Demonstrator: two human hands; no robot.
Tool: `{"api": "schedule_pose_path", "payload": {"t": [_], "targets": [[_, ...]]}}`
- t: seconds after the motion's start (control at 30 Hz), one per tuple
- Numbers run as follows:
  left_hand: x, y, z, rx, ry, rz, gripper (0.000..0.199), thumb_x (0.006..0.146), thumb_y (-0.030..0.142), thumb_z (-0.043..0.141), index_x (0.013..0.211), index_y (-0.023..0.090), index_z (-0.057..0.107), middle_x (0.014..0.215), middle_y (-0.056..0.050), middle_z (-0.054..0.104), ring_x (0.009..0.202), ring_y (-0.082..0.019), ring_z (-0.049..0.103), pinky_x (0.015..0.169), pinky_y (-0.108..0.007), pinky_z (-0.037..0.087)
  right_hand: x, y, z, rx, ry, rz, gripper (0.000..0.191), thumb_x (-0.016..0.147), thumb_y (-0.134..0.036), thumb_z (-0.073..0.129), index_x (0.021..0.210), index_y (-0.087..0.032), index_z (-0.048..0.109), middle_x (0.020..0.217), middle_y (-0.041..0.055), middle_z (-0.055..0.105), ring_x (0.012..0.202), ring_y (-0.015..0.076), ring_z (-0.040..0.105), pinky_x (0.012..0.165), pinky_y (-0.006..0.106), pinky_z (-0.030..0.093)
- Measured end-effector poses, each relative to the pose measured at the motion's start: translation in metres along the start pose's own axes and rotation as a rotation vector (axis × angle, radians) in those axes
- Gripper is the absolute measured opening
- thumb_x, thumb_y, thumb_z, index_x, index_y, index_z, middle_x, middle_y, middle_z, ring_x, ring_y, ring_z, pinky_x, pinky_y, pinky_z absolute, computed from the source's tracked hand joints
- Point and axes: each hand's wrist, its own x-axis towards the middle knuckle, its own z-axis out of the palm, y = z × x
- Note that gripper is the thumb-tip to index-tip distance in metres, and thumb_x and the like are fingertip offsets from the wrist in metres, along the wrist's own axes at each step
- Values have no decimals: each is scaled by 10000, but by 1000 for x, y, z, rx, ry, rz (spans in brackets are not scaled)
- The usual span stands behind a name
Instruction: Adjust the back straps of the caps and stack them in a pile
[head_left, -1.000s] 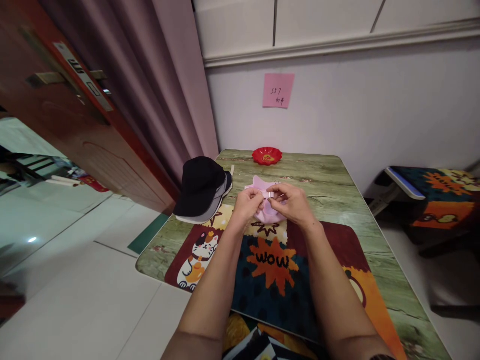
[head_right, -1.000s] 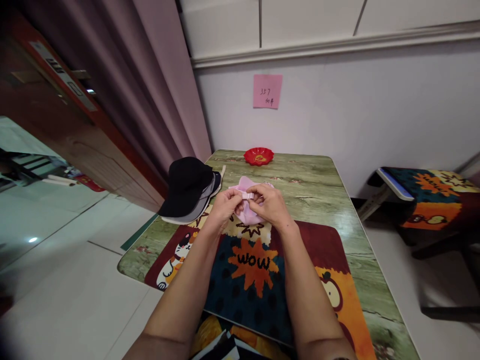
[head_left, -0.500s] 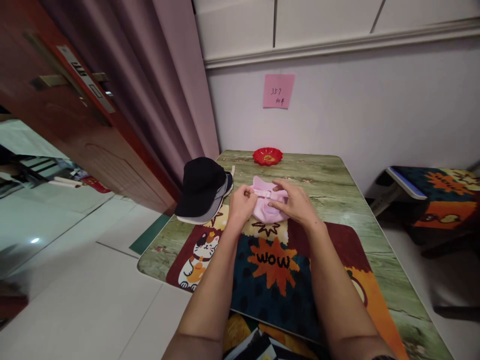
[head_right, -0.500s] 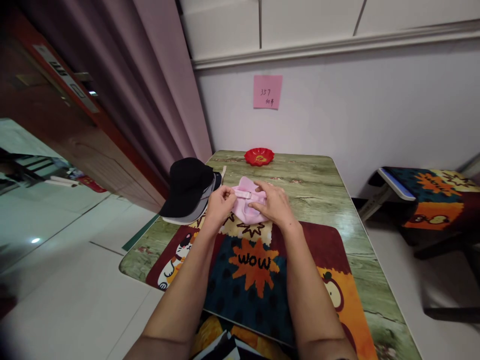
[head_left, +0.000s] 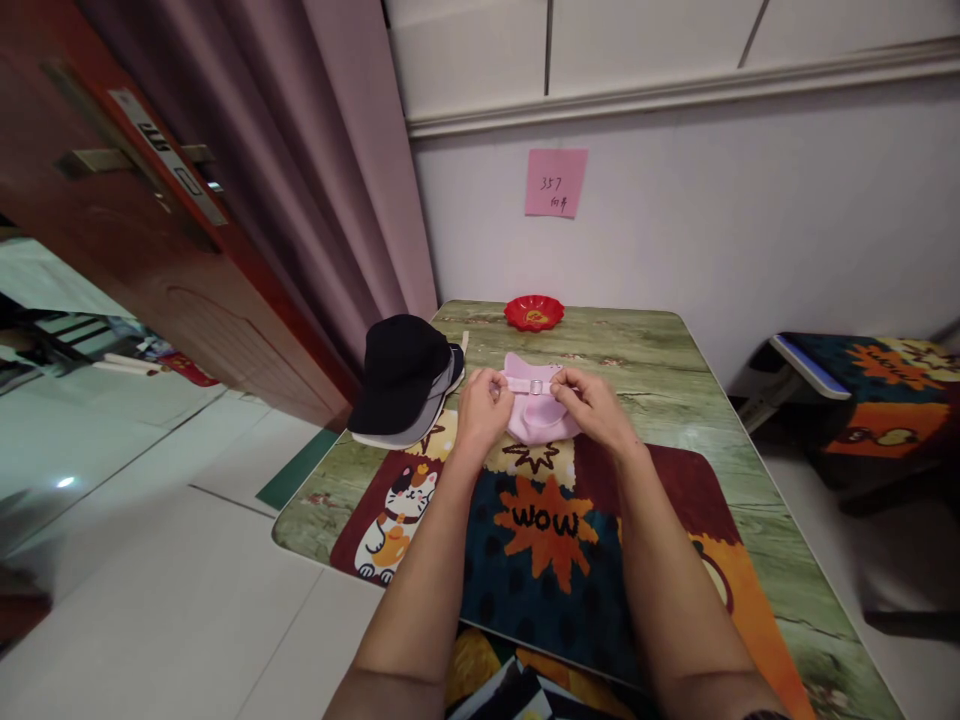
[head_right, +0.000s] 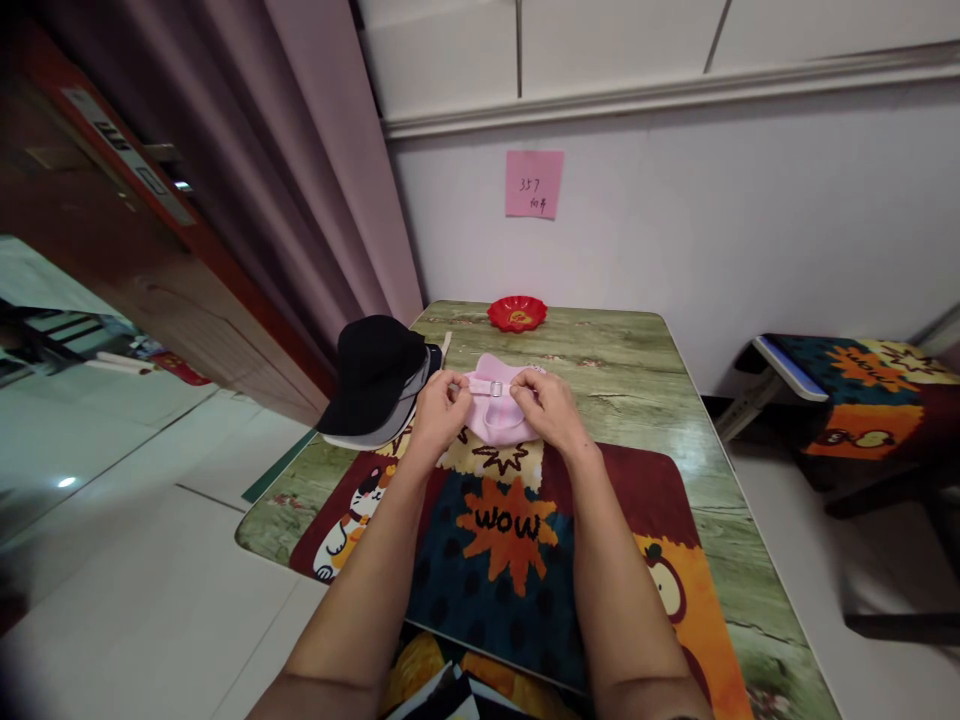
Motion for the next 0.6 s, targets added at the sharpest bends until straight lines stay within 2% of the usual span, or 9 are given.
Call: {"api": "schedule_pose_path", "payload": {"t": [0.1,0.2,0.27,0.33,0.4,0.47,0.53,0.6], "targets": [[1,-4,1,-100,-27,18,65,808,222,604,841,177,637,884,-41,610,707,-149,533,654,-253,410,0,-1,0,15,0,1,186,883,-293,530,750,-207,627,712,10,633,653,175,545,611,290,386],[2,-7,4,-175,-59,7,143,767,302,704,811,171,667,902,-38,606,686,-131,525,651,-246,423,-1,-1,0,27,11,0,186,891,-304,544,776,-201,648,756,20,666,710,185,588,657,295,415],[2,-8,6,-216,-62,-2,148,722,286,744,762,168,663,895,-31,602,672,-120,516,645,-241,424,-1,-1,1,31,11,-6,170,884,-338,593,875,-198,689,817,30,695,762,199,620,707,308,444],[1,-6,7,-242,-50,-8,126,710,252,740,713,166,648,855,-22,598,661,-115,507,640,-238,418,-1,0,2,10,-2,-33,258,849,-372,676,1048,-210,710,872,32,717,805,212,645,800,345,467],[0,-3,7,-252,-26,-12,105,711,228,723,696,167,640,810,-12,593,644,-110,499,632,-236,409,-1,1,6,-56,-3,-86,370,821,-375,734,1166,-245,696,930,28,738,855,223,667,964,428,430],[-2,1,8,-278,-8,-27,101,712,227,712,698,168,631,756,1,584,608,-101,484,599,-229,390,0,2,10,-139,24,-153,330,839,-360,733,1155,-272,705,991,27,756,911,230,683,1096,507,318],[-5,6,9,-390,-18,-71,129,710,245,711,710,172,605,699,18,571,571,-91,478,558,-217,369,0,2,14,-207,77,-209,247,868,-353,708,1101,-273,724,1018,34,767,944,232,690,1139,526,264],[-8,10,11,-575,-75,-158,166,718,285,712,757,177,592,629,40,548,513,-81,462,510,-205,345,1,3,17,-248,126,-252,202,886,-347,689,1063,-263,734,1007,44,774,953,230,695,1141,509,277]]}}
